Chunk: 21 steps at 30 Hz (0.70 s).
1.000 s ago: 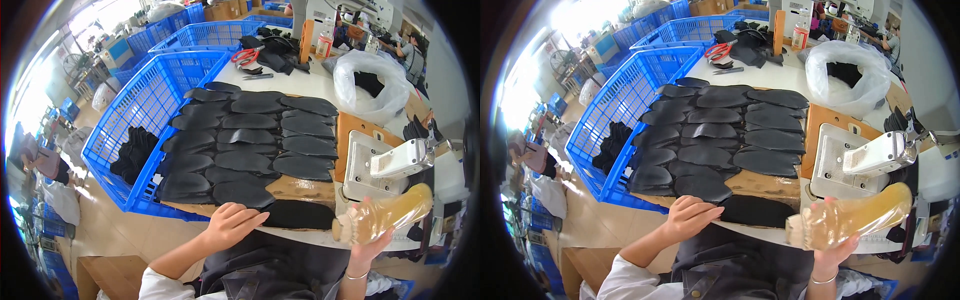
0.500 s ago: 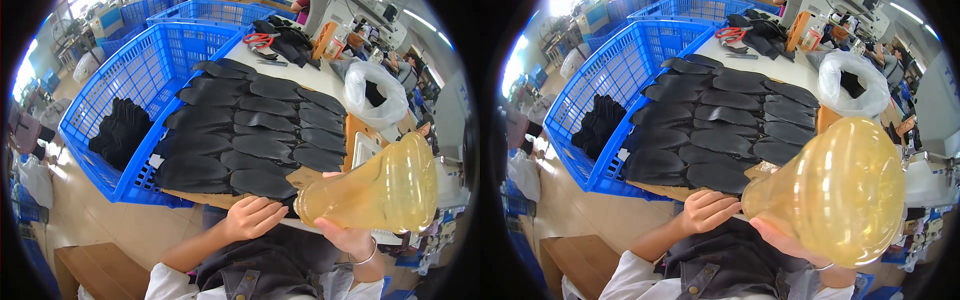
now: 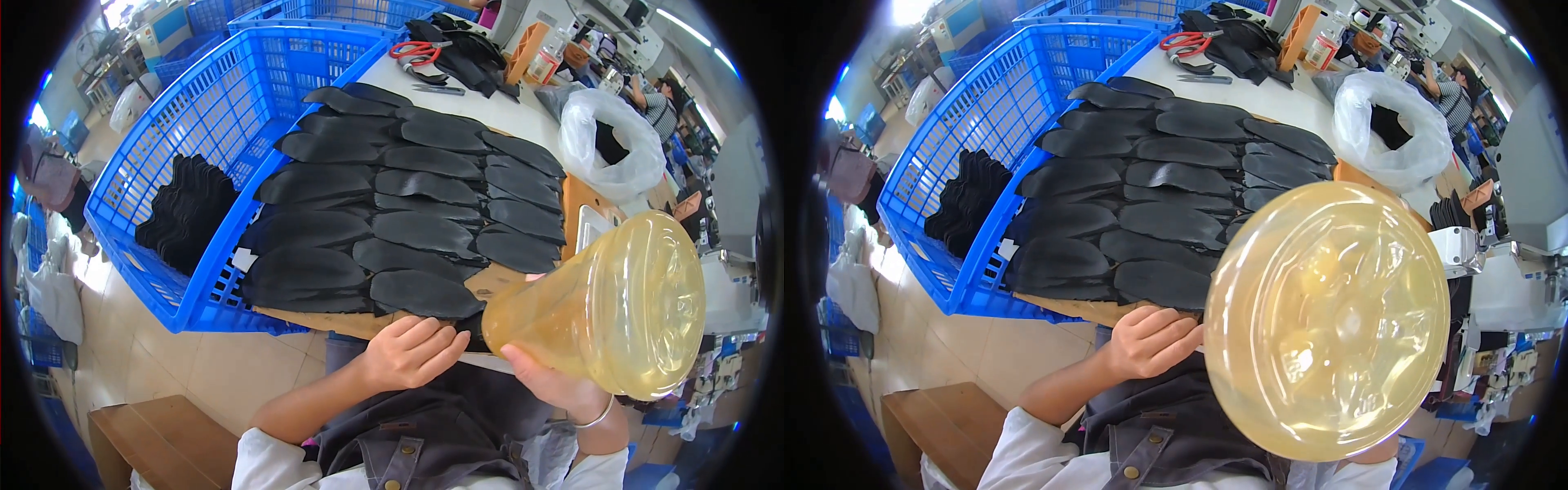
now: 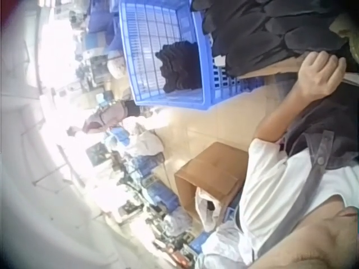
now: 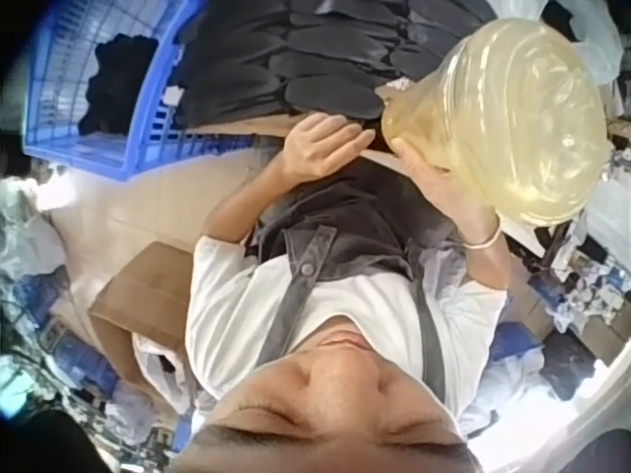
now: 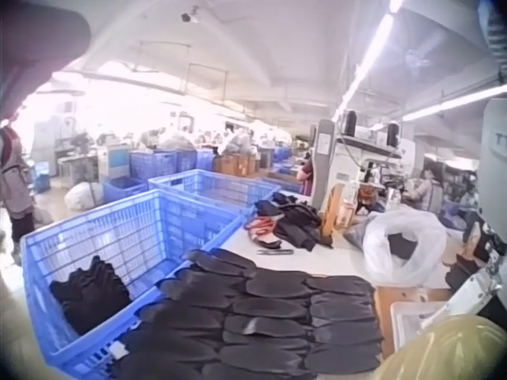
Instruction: The recorder is applying glue to black shoe components on a workbench in a factory setting.
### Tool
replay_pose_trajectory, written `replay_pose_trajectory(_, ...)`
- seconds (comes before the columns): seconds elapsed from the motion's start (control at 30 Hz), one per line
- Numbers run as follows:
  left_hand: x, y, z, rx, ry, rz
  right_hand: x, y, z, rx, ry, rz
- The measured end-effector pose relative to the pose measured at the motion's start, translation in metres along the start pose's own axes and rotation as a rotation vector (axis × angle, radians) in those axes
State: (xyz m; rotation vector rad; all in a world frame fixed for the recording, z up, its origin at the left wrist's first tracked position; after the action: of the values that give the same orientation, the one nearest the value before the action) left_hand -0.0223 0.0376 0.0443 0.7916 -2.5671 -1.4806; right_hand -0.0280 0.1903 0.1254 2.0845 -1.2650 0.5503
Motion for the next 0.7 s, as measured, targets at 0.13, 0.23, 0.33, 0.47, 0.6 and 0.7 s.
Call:
replay_pose_trajectory(0.13, 0.0, 0.0, 0.0, -0.014, 0.02, 0.008, -0.015, -0.023, -0.022, 0.087, -0.453, -0.106)
replay_pose_trajectory(0.23, 0.0, 0.0, -0.001, 0.001, 0.033, 0.0, -0.021, -0.043, -0.044, 0.051, -0.652, -0.05)
replay_pose_trajectory(0.33, 0.001, 0.0, -0.002, -0.01, 0.034, -0.01, -0.019, -0.063, -0.075, -0.194, -0.346, 0.24)
replay_pose_trajectory(0.47, 0.0, 0.003, -0.003, -0.01, 0.02, -0.021, -0.018, -0.078, -0.092, -0.429, -0.171, 0.289)
replay_pose_trajectory(0.6, 0.003, -0.006, -0.003, 0.006, 0.038, -0.031, -0.008, -0.04, -0.047, -0.273, 0.103, 0.031)
replay_pose_trajectory(0.7, -0.002, -0.007, 0.007, 0.012, -0.029, -0.051, -0.03, -0.042, 0.001, -0.037, 0.233, -0.042)
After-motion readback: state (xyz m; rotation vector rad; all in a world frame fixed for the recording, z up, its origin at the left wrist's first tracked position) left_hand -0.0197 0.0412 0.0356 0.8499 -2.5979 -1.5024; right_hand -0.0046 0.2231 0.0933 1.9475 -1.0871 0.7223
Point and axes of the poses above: each hand's wrist, its own y-axis towards the middle knuckle, its own z-axis out of the palm, x = y × z, the point moved 6 cm from there along y, towards the middle knuckle, and after that the axes turned 3 degrees about -z, right-handed, at the moved point
